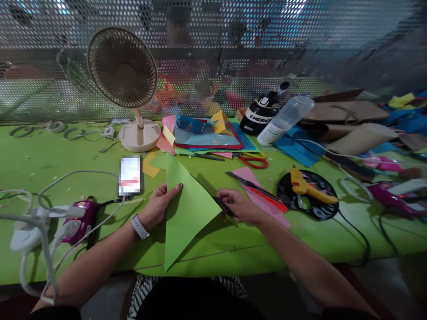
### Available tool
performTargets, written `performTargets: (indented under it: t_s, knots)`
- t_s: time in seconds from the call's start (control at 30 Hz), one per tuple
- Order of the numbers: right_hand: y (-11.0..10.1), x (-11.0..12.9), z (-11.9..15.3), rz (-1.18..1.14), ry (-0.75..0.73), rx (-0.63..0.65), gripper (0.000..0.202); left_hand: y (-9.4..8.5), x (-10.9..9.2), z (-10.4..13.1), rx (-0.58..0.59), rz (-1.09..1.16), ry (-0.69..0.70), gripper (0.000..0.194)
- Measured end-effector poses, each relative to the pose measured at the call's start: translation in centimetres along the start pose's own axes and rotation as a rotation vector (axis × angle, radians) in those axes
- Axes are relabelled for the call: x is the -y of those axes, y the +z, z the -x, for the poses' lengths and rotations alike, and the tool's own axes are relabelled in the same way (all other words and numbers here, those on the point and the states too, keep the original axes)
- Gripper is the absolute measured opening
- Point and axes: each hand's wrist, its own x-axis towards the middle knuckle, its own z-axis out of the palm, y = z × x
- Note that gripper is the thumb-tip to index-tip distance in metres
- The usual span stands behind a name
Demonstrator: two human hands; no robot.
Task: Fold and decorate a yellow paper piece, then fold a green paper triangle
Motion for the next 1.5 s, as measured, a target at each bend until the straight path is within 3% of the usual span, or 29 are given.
performTargets:
  t_s: [0.67, 1.5]
  knots:
    - [0.2, -0.1, 0.1, 0.05, -0.058, 0.05, 0.046, 0.2, 0.4, 0.4, 0.0, -0.073, -0.022, 0.037]
    - [0.9, 0.5, 0.3, 0.022, -0.042, -0.002, 0.051, 0.8, 0.8, 1.0, 0.064, -0.099, -0.08, 0.037]
